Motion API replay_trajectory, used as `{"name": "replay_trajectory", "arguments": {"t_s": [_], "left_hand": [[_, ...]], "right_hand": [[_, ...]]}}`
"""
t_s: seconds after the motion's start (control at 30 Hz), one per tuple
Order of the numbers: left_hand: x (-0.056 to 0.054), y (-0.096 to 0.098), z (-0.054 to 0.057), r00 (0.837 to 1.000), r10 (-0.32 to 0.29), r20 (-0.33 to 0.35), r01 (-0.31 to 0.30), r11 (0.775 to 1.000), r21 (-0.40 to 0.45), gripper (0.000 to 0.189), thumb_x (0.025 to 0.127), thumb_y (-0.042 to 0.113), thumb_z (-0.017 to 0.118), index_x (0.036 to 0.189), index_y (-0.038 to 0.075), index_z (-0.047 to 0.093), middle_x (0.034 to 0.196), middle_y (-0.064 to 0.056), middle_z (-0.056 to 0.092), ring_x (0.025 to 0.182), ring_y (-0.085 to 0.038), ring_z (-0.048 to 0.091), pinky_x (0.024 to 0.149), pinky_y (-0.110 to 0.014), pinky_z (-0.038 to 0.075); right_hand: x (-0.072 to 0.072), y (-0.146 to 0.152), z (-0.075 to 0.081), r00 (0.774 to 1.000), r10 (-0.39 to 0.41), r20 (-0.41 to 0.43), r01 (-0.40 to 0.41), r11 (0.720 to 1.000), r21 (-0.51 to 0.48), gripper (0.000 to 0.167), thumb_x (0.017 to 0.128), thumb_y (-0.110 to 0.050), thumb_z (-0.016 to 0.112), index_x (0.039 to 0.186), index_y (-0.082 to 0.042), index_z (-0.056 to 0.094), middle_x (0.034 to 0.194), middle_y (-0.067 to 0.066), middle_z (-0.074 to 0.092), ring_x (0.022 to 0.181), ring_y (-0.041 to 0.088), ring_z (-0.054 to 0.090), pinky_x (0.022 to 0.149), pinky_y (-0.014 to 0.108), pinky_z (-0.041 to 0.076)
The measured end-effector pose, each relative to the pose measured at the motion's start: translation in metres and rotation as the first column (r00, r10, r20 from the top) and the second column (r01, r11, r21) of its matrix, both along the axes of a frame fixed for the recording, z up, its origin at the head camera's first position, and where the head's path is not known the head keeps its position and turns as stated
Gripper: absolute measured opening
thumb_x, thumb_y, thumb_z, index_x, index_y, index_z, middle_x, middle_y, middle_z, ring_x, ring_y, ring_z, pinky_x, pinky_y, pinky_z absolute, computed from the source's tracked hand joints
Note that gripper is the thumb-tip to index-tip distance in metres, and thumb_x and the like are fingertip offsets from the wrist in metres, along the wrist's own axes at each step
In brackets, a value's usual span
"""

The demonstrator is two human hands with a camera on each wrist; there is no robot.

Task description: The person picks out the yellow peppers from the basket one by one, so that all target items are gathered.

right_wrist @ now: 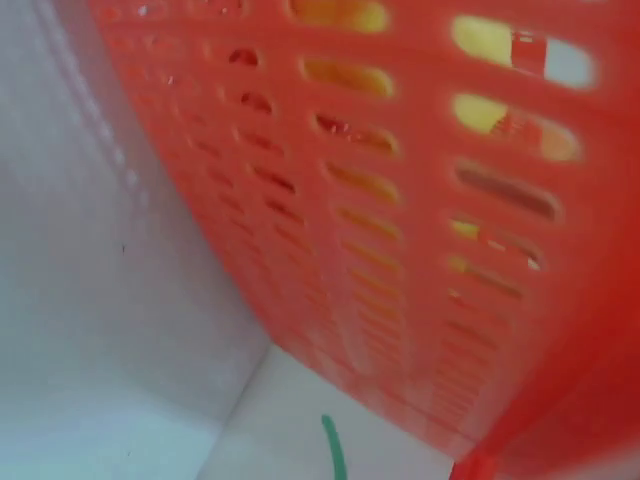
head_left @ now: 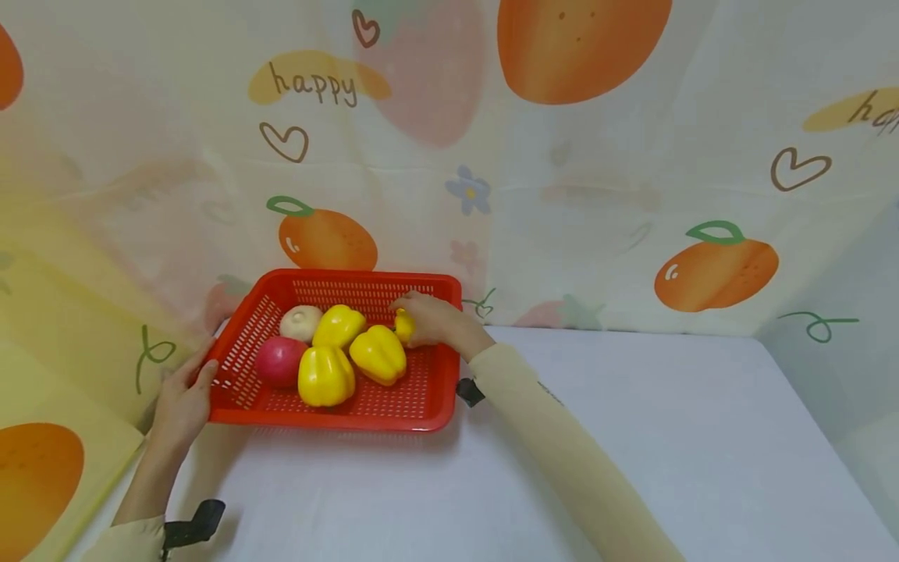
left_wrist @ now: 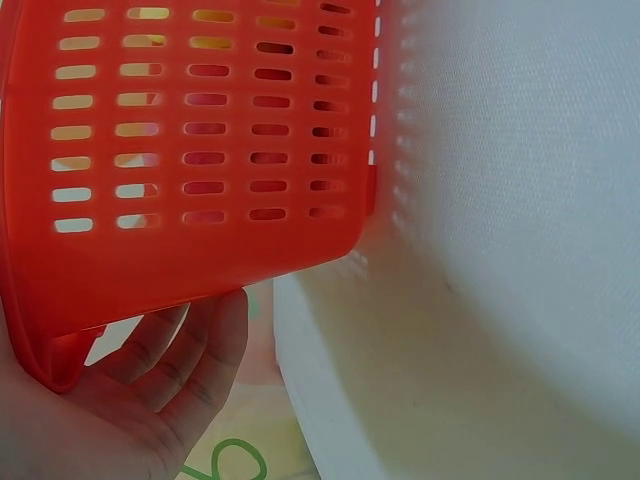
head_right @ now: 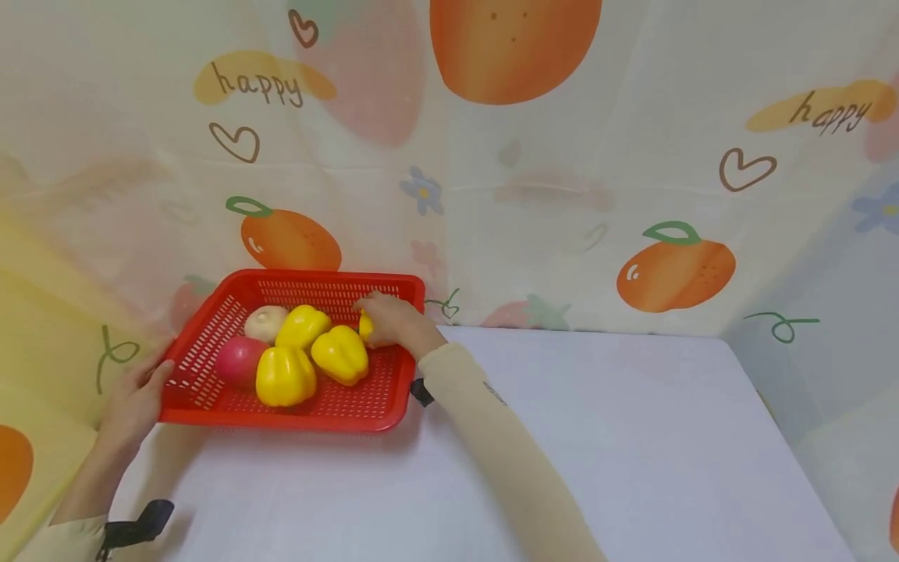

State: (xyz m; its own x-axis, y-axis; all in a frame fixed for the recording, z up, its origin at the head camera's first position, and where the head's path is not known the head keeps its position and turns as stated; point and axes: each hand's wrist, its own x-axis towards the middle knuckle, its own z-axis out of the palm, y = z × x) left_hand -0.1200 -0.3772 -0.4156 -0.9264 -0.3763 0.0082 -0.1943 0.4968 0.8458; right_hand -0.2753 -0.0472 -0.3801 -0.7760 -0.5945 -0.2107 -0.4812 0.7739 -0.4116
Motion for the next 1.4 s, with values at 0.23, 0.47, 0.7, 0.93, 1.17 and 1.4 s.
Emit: {"name": "replay_trajectory", "arguments": {"t_s": [0.23, 0.47, 0.7, 0.93, 1.17, 1.4], "left_hand": [[-0.001, 0.006, -0.002, 1.0, 0.014, 0.011, -0.014, 1.0, -0.013, 0.05, 0.106, 0.031, 0.035, 0.154, 0.019, 0.026, 0.155, -0.029, 0.022, 0.135, -0.048, 0.022, 0.104, -0.057, 0.023], [-0.002, 0.009, -0.004, 1.0, 0.009, -0.006, -0.009, 1.0, 0.025, 0.05, 0.106, 0.03, 0.036, 0.154, 0.018, 0.026, 0.155, -0.033, 0.017, 0.138, -0.05, 0.013, 0.108, -0.063, 0.016], [-0.003, 0.008, -0.002, 1.0, 0.002, -0.005, -0.002, 1.0, 0.002, 0.051, 0.106, 0.03, 0.036, 0.154, 0.016, 0.027, 0.15, -0.042, 0.015, 0.132, -0.053, 0.018, 0.103, -0.063, 0.019], [-0.003, 0.007, 0.001, 1.0, 0.005, 0.009, -0.006, 1.0, 0.015, 0.051, 0.106, 0.032, 0.036, 0.154, 0.017, 0.026, 0.155, -0.037, 0.002, 0.141, -0.052, 0.002, 0.109, -0.066, 0.009], [-0.001, 0.003, 0.002, 1.0, 0.011, 0.019, -0.011, 1.0, -0.013, 0.051, 0.106, 0.033, 0.035, 0.154, 0.019, 0.024, 0.152, -0.04, 0.01, 0.134, -0.051, 0.021, 0.104, -0.058, 0.024], [0.001, 0.002, 0.0, 1.0, 0.015, 0.024, -0.014, 0.999, -0.048, 0.051, 0.106, 0.033, 0.035, 0.154, 0.017, 0.027, 0.147, -0.039, 0.027, 0.12, -0.045, 0.036, 0.09, -0.042, 0.032]], "right_hand": [[0.0, -0.013, -0.013, 0.972, 0.12, -0.202, -0.069, 0.967, 0.244, 0.068, 0.086, -0.027, 0.075, 0.146, -0.02, 0.047, 0.148, 0.006, 0.045, 0.136, 0.024, 0.038, 0.11, 0.044, 0.034], [0.005, -0.02, -0.024, 0.918, 0.23, -0.324, -0.053, 0.878, 0.475, 0.066, 0.089, -0.028, 0.071, 0.148, -0.019, 0.045, 0.154, 0.01, 0.037, 0.141, 0.03, 0.032, 0.11, 0.05, 0.032], [0.006, -0.019, -0.019, 0.912, 0.222, -0.345, -0.024, 0.869, 0.494, 0.069, 0.087, -0.033, 0.072, 0.149, -0.02, 0.044, 0.155, 0.011, 0.034, 0.14, 0.03, 0.034, 0.11, 0.049, 0.033], [0.008, -0.015, -0.006, 0.904, 0.168, -0.394, 0.015, 0.907, 0.421, 0.071, 0.082, -0.033, 0.078, 0.144, -0.016, 0.049, 0.148, 0.012, 0.041, 0.132, 0.029, 0.041, 0.098, 0.042, 0.046], [0.008, -0.005, 0.0, 0.944, 0.06, -0.325, 0.011, 0.977, 0.212, 0.076, 0.074, -0.032, 0.085, 0.141, -0.018, 0.052, 0.14, 0.008, 0.045, 0.122, 0.027, 0.043, 0.091, 0.038, 0.05], [0.009, 0.011, 0.003, 0.956, -0.006, -0.292, -0.011, 0.998, -0.056, 0.075, 0.071, -0.034, 0.087, 0.135, -0.013, 0.054, 0.128, 0.005, 0.053, 0.111, 0.024, 0.049, 0.093, 0.035, 0.048]]}}
